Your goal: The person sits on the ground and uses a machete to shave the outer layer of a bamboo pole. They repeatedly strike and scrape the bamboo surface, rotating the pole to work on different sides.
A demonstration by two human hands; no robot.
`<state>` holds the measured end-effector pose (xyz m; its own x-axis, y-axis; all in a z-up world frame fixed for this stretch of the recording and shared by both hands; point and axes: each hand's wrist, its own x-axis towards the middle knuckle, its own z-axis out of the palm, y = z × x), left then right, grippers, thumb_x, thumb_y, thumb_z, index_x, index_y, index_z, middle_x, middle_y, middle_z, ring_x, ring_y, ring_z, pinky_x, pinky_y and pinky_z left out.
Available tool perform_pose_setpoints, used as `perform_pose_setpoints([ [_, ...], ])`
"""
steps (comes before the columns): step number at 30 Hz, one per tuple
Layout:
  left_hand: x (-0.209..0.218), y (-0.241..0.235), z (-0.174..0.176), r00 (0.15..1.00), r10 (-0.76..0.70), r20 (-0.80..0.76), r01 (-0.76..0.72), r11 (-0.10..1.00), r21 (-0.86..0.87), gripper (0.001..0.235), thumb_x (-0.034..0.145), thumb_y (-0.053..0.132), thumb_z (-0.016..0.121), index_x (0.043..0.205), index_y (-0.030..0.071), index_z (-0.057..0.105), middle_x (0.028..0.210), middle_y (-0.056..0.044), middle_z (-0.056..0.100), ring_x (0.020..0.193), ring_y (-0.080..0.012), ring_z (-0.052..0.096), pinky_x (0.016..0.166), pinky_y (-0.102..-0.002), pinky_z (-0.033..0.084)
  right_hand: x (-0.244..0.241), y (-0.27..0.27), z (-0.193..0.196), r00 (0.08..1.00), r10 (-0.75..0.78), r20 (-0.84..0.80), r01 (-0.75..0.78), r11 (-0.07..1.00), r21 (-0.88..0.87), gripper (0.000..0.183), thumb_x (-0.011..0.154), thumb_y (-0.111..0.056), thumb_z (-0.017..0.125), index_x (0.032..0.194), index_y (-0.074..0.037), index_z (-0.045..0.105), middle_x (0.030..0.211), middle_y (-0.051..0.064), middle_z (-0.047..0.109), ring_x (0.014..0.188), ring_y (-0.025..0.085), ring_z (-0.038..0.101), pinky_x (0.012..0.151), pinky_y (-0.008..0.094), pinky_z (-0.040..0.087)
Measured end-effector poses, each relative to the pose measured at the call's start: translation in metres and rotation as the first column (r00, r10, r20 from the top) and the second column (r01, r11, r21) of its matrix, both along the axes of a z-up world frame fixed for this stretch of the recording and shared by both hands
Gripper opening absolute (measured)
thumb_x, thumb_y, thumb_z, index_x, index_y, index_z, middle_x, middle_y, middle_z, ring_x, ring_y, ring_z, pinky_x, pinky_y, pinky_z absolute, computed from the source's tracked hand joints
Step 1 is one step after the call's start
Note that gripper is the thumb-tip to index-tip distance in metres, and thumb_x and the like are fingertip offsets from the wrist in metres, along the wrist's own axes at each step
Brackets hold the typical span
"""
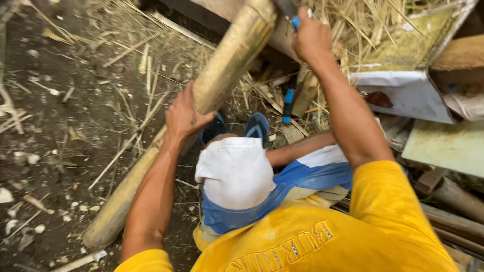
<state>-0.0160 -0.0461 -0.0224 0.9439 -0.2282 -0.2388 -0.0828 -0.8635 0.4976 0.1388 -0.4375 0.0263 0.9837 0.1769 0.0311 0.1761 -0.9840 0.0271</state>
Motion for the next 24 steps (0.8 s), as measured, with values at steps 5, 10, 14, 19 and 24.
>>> perform_pose_setpoints([
  [5, 0.009, -0.008, 0.019, 0.953, 0.072, -0.295, -0.059, 0.997, 0.051, 0.124, 0.066, 0.067, 0.077, 0.162, 0.009, 0.022, 0.123, -0.026, 0.06, 0.094, -0.0361, 0.07, 0.069, -0.047, 0.063, -0.034, 0.044, -0.001, 0.987, 0.133, -0.088, -0.136, 0.99, -0.034, 0.017, 0.089, -0.004, 0.054, 0.103, -0.012, 0.055, 0.072, 0.01, 0.061, 0.062, 0.026, 0.063, 0.038, 0.037, 0.05],
  [10, 0.01, -0.008, 0.002, 0.998, 0.028, -0.054, -0.026, 0.999, 0.036, 0.126, 0.063, 0.068, 0.083, 0.159, 0.007, 0.026, 0.124, -0.029, 0.06, 0.094, -0.0372, 0.068, 0.069, -0.046, 0.06, -0.017, 0.016, 0.012, 0.943, -0.004, -0.332, 0.022, 0.998, 0.052, 0.008, 0.112, -0.01, 0.047, 0.115, -0.005, 0.052, 0.07, 0.012, 0.059, 0.052, 0.026, 0.06, 0.038, 0.042, 0.045],
  [14, 0.01, 0.0, 0.013, 0.971, 0.083, -0.225, -0.078, 0.997, 0.029, 0.125, 0.062, 0.065, 0.081, 0.161, 0.014, 0.024, 0.129, -0.024, 0.061, 0.097, -0.0349, 0.069, 0.068, -0.046, 0.062, 0.005, 0.002, 0.003, 0.98, -0.156, -0.121, 0.167, 0.982, 0.091, 0.026, 0.097, -0.006, 0.058, 0.12, 0.002, 0.047, 0.071, 0.014, 0.06, 0.053, 0.023, 0.058, 0.039, 0.035, 0.043],
  [19, 0.01, 0.01, 0.01, 0.997, 0.038, 0.062, -0.037, 0.999, -0.024, 0.125, 0.059, 0.068, 0.088, 0.154, 0.009, 0.031, 0.127, -0.028, 0.062, 0.097, -0.0364, 0.068, 0.068, -0.045, 0.06, -0.033, 0.034, -0.068, 0.987, -0.066, -0.147, 0.102, 0.964, 0.247, 0.031, 0.096, -0.001, 0.059, 0.122, 0.007, 0.044, 0.072, 0.012, 0.056, 0.051, 0.021, 0.055, 0.035, 0.029, 0.044],
  [24, 0.023, 0.018, 0.027, 0.997, 0.03, -0.07, -0.025, 0.997, 0.079, 0.115, 0.066, 0.062, 0.087, 0.156, 0.016, 0.033, 0.116, -0.022, 0.065, 0.093, -0.034, 0.068, 0.071, -0.046, 0.059, -0.015, 0.078, -0.083, 0.948, -0.2, -0.249, 0.317, 0.499, 0.807, 0.03, 0.093, 0.004, 0.053, 0.122, 0.001, 0.042, 0.075, 0.004, 0.051, 0.057, 0.017, 0.057, 0.042, 0.028, 0.047],
])
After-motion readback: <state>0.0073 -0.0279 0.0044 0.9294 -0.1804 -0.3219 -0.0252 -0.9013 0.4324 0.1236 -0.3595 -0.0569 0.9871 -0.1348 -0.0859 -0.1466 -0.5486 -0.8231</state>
